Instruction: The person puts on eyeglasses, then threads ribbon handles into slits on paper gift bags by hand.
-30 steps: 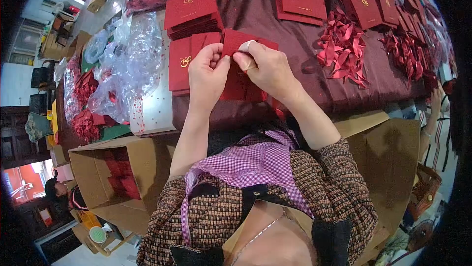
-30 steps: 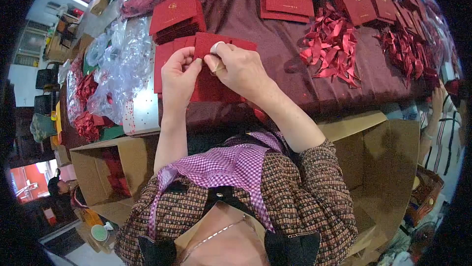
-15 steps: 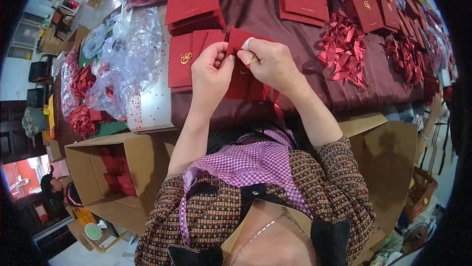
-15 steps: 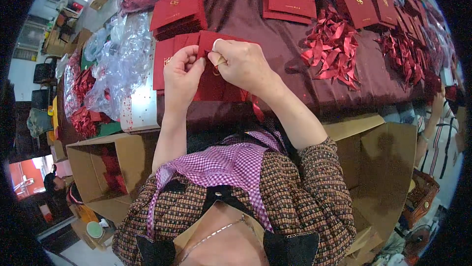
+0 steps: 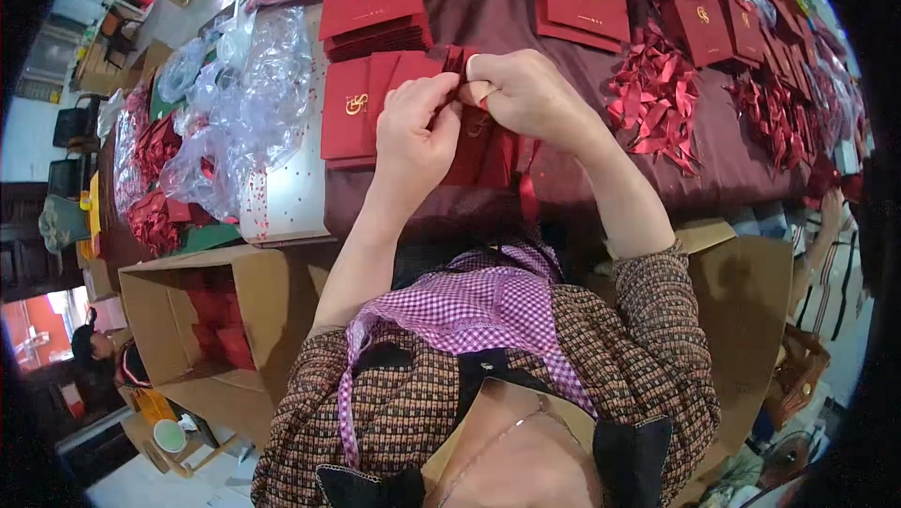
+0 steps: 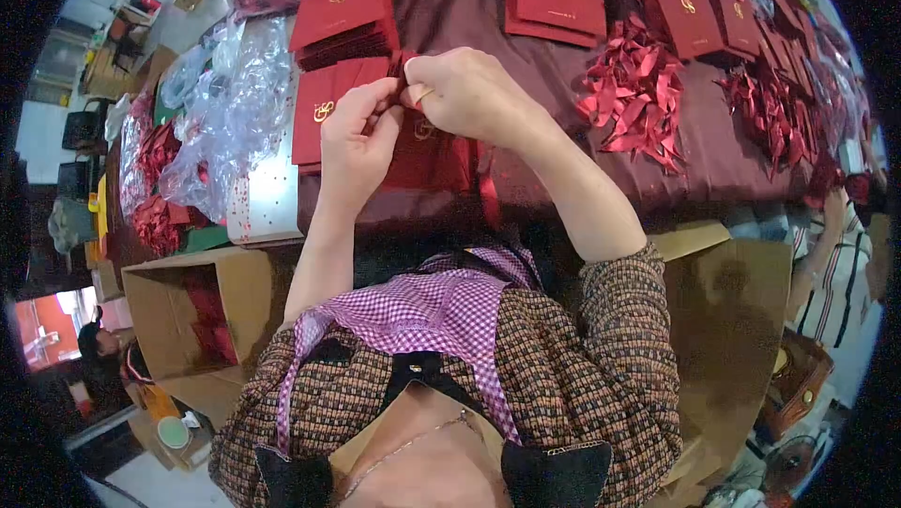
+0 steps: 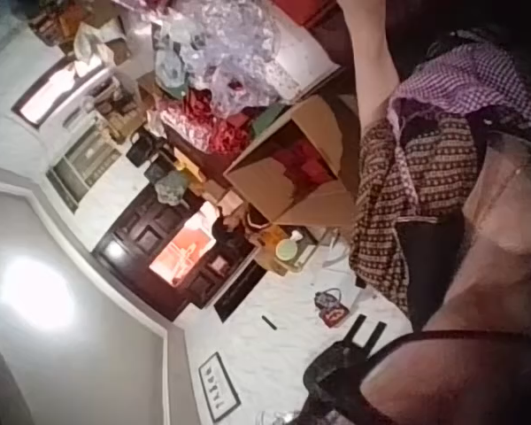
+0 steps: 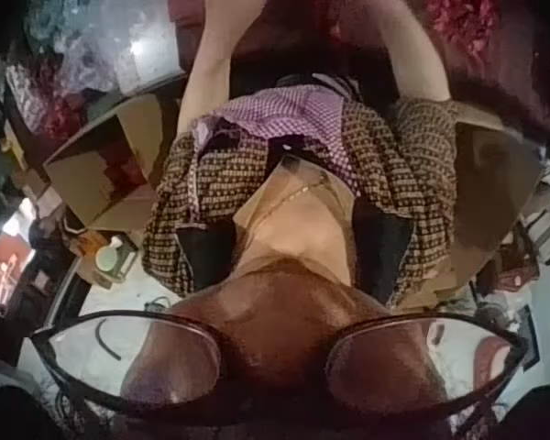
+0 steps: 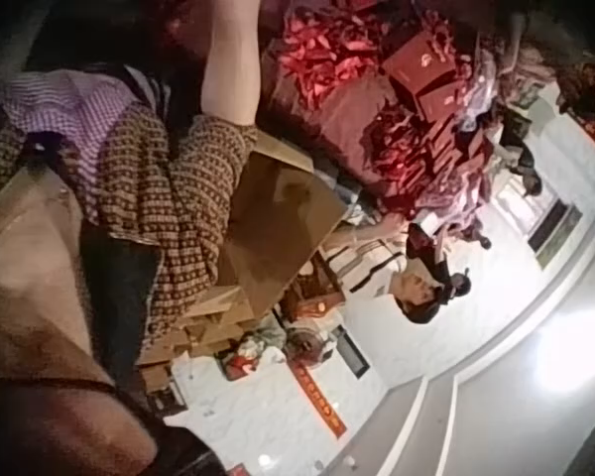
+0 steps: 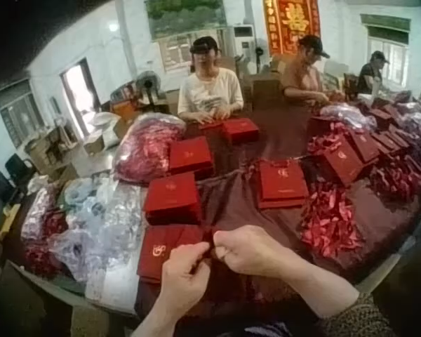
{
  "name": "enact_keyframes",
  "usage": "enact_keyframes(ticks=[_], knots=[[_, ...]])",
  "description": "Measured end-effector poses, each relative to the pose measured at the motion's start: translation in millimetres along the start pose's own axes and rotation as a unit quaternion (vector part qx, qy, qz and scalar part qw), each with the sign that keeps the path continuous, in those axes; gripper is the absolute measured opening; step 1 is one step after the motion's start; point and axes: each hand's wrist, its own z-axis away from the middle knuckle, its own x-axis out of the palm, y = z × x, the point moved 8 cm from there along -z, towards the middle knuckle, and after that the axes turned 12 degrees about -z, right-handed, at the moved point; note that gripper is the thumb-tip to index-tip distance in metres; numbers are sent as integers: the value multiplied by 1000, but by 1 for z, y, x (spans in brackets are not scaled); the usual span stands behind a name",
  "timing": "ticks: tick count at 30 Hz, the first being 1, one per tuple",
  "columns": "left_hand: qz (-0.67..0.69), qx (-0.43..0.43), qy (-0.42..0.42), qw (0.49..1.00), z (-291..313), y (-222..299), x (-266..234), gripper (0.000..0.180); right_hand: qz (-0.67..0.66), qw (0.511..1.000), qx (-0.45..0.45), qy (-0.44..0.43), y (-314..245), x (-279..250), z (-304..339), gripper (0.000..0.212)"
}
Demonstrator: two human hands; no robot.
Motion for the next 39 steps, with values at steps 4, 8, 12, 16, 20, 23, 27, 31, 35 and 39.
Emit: enact_keyframes(ticks=[4,8,12,16,20,23,27,31,35,39], knots=[[92,10,-31,995,-5,-2,-7,23,-135,990,26,-41,8,0,1,12],[5,72,-77,994,-8,7,-4,21,-163,985,37,-49,4,1,9,14],[12,74,-42,996,-4,-3,4,15,-41,998,-7,-54,-6,-3,9,16],[60,19,-52,997,-2,-14,6,11,-89,989,73,-98,6,-17,5,18],[45,15,-66,997,-4,-13,13,11,10,984,-180,-14,-28,-22,4,27],[72,-25,-76,994,0,-16,15,10,-5,985,-169,-32,-20,-9,4,22],[240,-215,-83,943,12,-46,23,11,-31,991,-101,-83,-14,-11,3,15],[448,-297,13,843,8,-96,-8,12,-25,993,-92,-72,-2,-27,10,14],[230,-255,113,932,3,-100,-44,15,-64,996,-27,-61,17,-29,8,14],[-51,-22,-3,998,-6,-25,-41,17,-96,991,75,-50,42,-26,3,16]])
